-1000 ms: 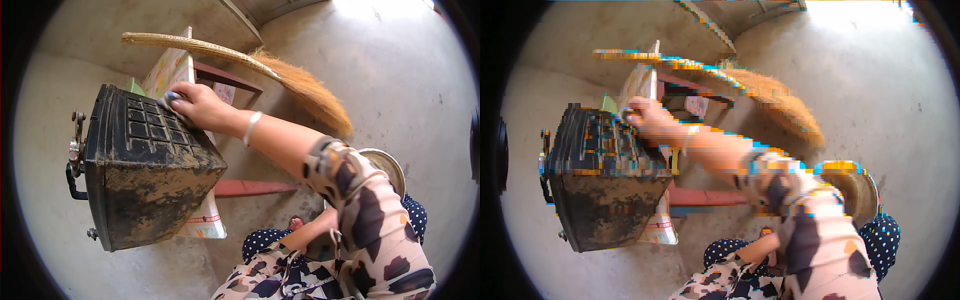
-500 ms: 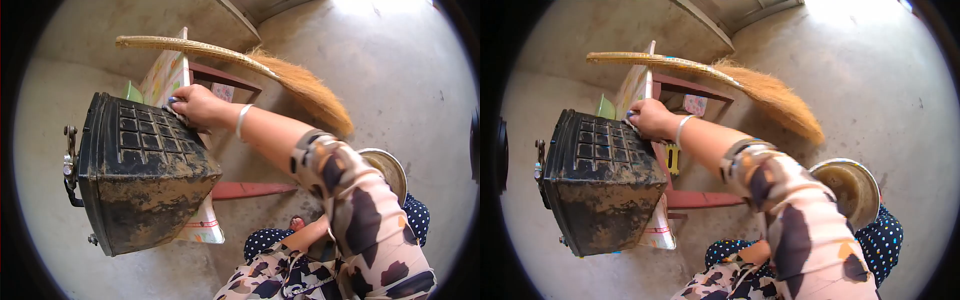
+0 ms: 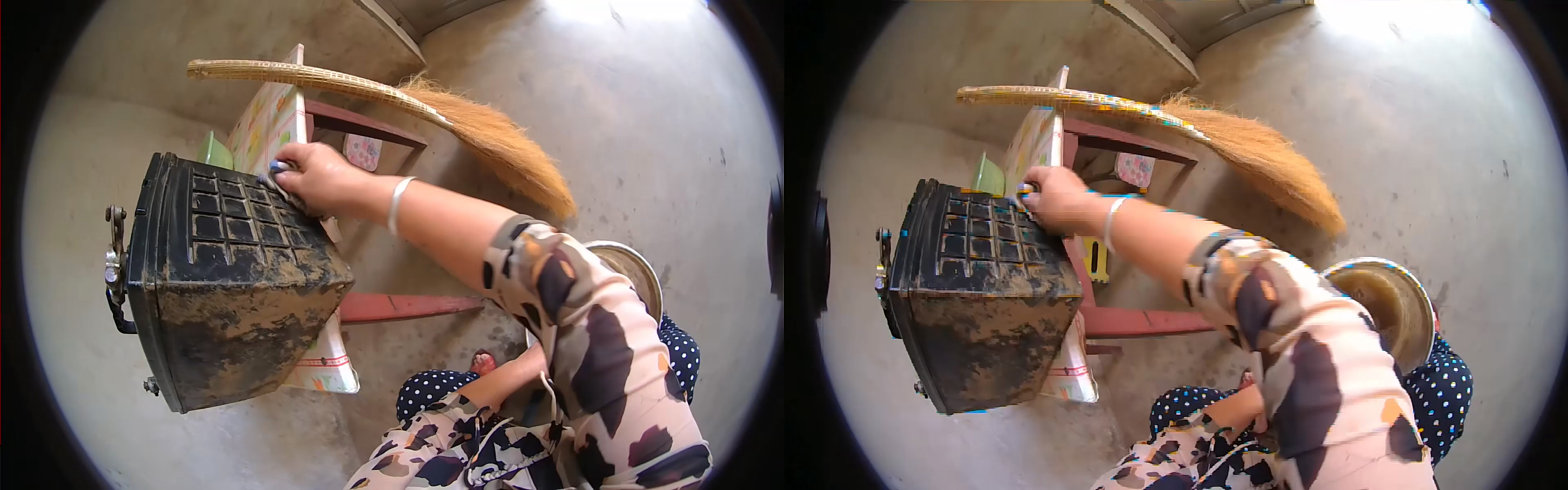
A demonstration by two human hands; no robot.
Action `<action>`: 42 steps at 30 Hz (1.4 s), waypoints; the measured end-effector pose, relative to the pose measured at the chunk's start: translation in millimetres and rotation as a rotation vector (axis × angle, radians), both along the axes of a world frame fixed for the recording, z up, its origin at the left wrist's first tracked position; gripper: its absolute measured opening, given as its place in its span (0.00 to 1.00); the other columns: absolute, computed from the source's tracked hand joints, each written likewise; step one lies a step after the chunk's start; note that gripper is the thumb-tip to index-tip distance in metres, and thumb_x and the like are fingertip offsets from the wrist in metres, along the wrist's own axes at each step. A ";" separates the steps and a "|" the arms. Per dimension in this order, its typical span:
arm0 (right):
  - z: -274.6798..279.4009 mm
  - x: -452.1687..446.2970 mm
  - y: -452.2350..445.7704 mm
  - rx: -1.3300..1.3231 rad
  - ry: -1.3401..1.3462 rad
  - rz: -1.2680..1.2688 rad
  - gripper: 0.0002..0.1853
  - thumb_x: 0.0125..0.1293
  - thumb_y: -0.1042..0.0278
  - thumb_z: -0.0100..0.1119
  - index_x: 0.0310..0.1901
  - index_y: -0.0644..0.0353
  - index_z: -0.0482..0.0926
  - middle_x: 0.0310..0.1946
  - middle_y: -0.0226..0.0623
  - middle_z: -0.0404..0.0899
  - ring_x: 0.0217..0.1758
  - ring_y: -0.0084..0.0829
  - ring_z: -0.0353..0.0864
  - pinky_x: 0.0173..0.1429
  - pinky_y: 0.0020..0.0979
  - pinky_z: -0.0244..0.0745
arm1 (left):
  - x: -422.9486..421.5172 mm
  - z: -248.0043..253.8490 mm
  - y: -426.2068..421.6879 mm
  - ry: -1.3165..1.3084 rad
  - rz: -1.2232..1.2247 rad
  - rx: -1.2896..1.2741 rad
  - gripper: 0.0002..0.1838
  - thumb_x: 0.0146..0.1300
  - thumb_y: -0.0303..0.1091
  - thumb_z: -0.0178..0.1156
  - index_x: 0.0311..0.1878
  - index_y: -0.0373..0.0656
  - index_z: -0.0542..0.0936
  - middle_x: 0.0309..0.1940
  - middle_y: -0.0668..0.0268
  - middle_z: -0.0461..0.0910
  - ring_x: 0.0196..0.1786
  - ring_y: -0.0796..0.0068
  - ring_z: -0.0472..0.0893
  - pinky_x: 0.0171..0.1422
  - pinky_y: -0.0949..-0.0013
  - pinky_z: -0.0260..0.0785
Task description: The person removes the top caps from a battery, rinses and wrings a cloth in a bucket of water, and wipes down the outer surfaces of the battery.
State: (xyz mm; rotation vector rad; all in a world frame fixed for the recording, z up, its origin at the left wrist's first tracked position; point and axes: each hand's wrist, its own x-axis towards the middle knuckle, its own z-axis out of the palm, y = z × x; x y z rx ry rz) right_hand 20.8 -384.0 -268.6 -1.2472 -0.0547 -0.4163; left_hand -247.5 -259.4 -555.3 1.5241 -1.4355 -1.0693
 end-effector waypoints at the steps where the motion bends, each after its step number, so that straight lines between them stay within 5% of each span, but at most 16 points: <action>1: 1.8 2.8 5.1 0.008 0.010 0.030 0.13 0.60 0.68 0.54 0.45 0.63 0.73 0.36 0.41 0.77 0.41 0.28 0.73 0.47 0.30 0.68 | 6.6 26.4 -8.4 -0.001 0.000 0.001 0.15 0.50 0.39 0.55 0.35 0.35 0.77 0.31 0.49 0.76 0.38 0.50 0.76 0.45 0.58 0.68; 3: 1.0 -27.1 -7.2 -0.117 -0.072 0.054 0.14 0.60 0.67 0.54 0.46 0.63 0.72 0.36 0.37 0.76 0.41 0.24 0.71 0.48 0.28 0.67 | 31.1 111.6 -34.5 -0.218 -0.185 0.736 0.16 0.51 0.38 0.57 0.37 0.35 0.75 0.30 0.52 0.77 0.36 0.55 0.77 0.43 0.61 0.69; 4: -5.9 -42.2 -7.4 -0.093 -0.119 0.118 0.14 0.60 0.67 0.54 0.46 0.63 0.71 0.36 0.35 0.75 0.41 0.24 0.70 0.48 0.28 0.67 | 33.6 108.0 -21.3 -0.013 -0.065 0.325 0.14 0.51 0.37 0.57 0.35 0.34 0.74 0.28 0.54 0.76 0.33 0.59 0.77 0.39 0.62 0.69; 10: -37.5 -105.8 -16.5 0.000 -0.211 0.390 0.14 0.61 0.66 0.55 0.47 0.62 0.70 0.36 0.26 0.72 0.42 0.16 0.65 0.47 0.21 0.64 | 16.4 108.4 -21.7 0.155 0.040 0.229 0.15 0.51 0.40 0.56 0.30 0.33 0.76 0.24 0.50 0.75 0.30 0.54 0.77 0.35 0.61 0.68; 14: -4.2 -64.1 -22.1 0.012 -0.137 0.161 0.15 0.61 0.66 0.54 0.48 0.61 0.71 0.36 0.30 0.73 0.42 0.19 0.69 0.46 0.23 0.67 | 24.1 108.7 -25.7 -0.055 -0.083 0.412 0.13 0.51 0.35 0.57 0.35 0.35 0.74 0.26 0.54 0.75 0.32 0.58 0.76 0.39 0.62 0.68; 15: 7.0 -51.4 -20.2 -0.001 -0.136 0.091 0.16 0.60 0.65 0.54 0.48 0.61 0.71 0.36 0.32 0.73 0.42 0.21 0.70 0.46 0.24 0.68 | 16.4 70.9 -7.8 -0.119 -0.041 0.066 0.14 0.51 0.37 0.56 0.35 0.34 0.75 0.30 0.52 0.76 0.36 0.55 0.77 0.41 0.60 0.69; 17: 23.5 -28.7 -5.7 0.011 -0.112 0.075 0.16 0.60 0.65 0.54 0.48 0.62 0.70 0.37 0.34 0.74 0.41 0.23 0.70 0.46 0.26 0.68 | 14.6 26.6 -1.1 -0.192 -0.166 0.336 0.15 0.51 0.38 0.55 0.34 0.34 0.77 0.34 0.49 0.77 0.39 0.53 0.77 0.43 0.60 0.69; 18: 29.5 -25.7 -2.8 0.017 -0.091 0.060 0.16 0.60 0.64 0.54 0.47 0.62 0.70 0.37 0.36 0.74 0.40 0.25 0.71 0.46 0.28 0.69 | 13.7 49.6 -7.0 -0.141 0.146 -0.092 0.15 0.52 0.38 0.55 0.34 0.33 0.77 0.36 0.49 0.77 0.40 0.53 0.77 0.44 0.60 0.69; 22: 11.7 -60.3 -0.8 -0.172 -0.230 -0.054 0.14 0.60 0.64 0.53 0.44 0.62 0.69 0.34 0.35 0.72 0.38 0.25 0.71 0.44 0.29 0.69 | 38.4 138.4 -32.4 0.015 -0.044 0.600 0.14 0.53 0.37 0.56 0.37 0.34 0.75 0.30 0.53 0.77 0.36 0.58 0.78 0.42 0.62 0.69; 23: 11.3 -82.6 -2.5 -0.083 -0.177 0.052 0.14 0.60 0.66 0.53 0.45 0.62 0.68 0.32 0.34 0.71 0.37 0.24 0.70 0.43 0.28 0.68 | 31.2 124.8 -27.0 0.091 0.037 0.384 0.13 0.53 0.36 0.56 0.35 0.34 0.75 0.27 0.55 0.76 0.34 0.61 0.77 0.41 0.63 0.69; 30: -3.1 -101.9 -12.6 0.086 -0.102 0.280 0.11 0.60 0.69 0.54 0.44 0.63 0.71 0.34 0.29 0.71 0.40 0.18 0.67 0.45 0.23 0.67 | 27.7 110.2 -28.5 0.098 0.015 0.348 0.12 0.52 0.36 0.56 0.33 0.35 0.74 0.26 0.55 0.76 0.32 0.60 0.77 0.39 0.63 0.68; 31: 7.5 -88.2 -17.5 -0.124 -0.220 0.048 0.13 0.60 0.68 0.55 0.44 0.64 0.71 0.34 0.30 0.72 0.40 0.20 0.68 0.45 0.24 0.68 | 30.3 116.3 -30.4 0.059 -0.002 0.434 0.12 0.51 0.36 0.57 0.33 0.35 0.74 0.26 0.55 0.76 0.32 0.60 0.77 0.39 0.63 0.68; 35: 53.5 -47.2 -0.3 0.047 -0.285 0.117 0.14 0.58 0.68 0.56 0.45 0.63 0.71 0.32 0.32 0.74 0.40 0.23 0.70 0.44 0.26 0.68 | 23.9 62.7 -6.6 -0.112 0.075 0.215 0.14 0.51 0.37 0.57 0.32 0.33 0.76 0.26 0.53 0.77 0.33 0.59 0.77 0.40 0.62 0.69; 36: 46.3 -42.7 1.9 -0.137 -0.355 -0.087 0.13 0.59 0.69 0.55 0.44 0.63 0.71 0.31 0.32 0.74 0.38 0.23 0.70 0.44 0.26 0.68 | 22.3 56.0 -5.5 -0.108 0.083 0.221 0.13 0.51 0.37 0.57 0.32 0.34 0.75 0.26 0.54 0.77 0.33 0.59 0.78 0.40 0.62 0.69; 39: 23.8 -71.9 -0.9 -0.275 -0.451 -0.120 0.11 0.59 0.72 0.54 0.44 0.62 0.71 0.31 0.32 0.74 0.37 0.23 0.70 0.42 0.25 0.68 | 34.1 122.4 -26.8 0.018 0.062 0.417 0.13 0.51 0.36 0.57 0.33 0.34 0.75 0.26 0.55 0.77 0.33 0.60 0.78 0.40 0.62 0.69; 42: -9.1 -108.5 -4.5 -0.244 -0.400 0.003 0.11 0.58 0.76 0.53 0.44 0.61 0.72 0.32 0.31 0.73 0.36 0.22 0.70 0.40 0.24 0.68 | 24.5 103.2 -22.1 0.078 0.071 0.323 0.12 0.52 0.36 0.57 0.33 0.35 0.75 0.27 0.55 0.77 0.33 0.60 0.78 0.40 0.63 0.69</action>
